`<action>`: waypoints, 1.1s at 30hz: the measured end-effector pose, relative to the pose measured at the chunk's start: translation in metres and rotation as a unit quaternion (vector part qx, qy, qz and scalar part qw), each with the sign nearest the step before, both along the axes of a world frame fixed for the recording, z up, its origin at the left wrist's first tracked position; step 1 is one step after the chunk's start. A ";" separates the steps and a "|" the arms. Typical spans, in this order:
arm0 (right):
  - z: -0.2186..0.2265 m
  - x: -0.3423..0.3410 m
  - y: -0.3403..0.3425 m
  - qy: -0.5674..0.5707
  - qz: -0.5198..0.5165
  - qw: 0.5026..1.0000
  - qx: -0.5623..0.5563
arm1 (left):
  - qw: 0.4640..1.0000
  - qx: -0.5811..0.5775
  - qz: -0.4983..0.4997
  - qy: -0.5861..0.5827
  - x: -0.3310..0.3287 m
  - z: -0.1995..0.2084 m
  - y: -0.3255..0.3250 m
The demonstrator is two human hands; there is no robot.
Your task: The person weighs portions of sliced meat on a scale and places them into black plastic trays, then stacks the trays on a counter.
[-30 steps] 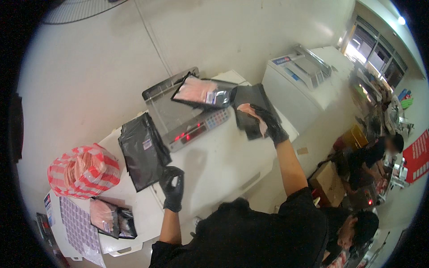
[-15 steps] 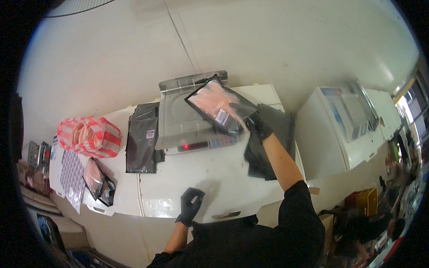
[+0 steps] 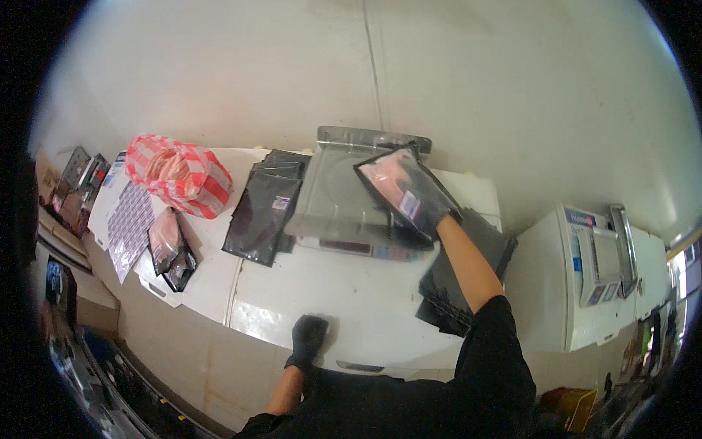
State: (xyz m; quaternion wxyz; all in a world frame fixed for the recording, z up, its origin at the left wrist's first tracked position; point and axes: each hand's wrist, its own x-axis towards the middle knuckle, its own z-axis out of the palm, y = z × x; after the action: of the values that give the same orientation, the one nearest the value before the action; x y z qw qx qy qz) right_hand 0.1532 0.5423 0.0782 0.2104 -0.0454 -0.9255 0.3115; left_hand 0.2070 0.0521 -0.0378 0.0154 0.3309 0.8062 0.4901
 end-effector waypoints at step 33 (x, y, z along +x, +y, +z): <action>-0.026 0.189 -0.158 0.341 -0.320 0.882 0.056 | 0.951 0.029 0.188 0.244 -0.222 0.046 -0.264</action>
State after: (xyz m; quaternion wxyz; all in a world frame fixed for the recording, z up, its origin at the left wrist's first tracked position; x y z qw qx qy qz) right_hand 0.3427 0.3840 0.0523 0.6034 -0.2187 -0.7475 0.1713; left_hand -0.0147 -0.2124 0.0079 -0.2833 0.2833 0.8185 0.4118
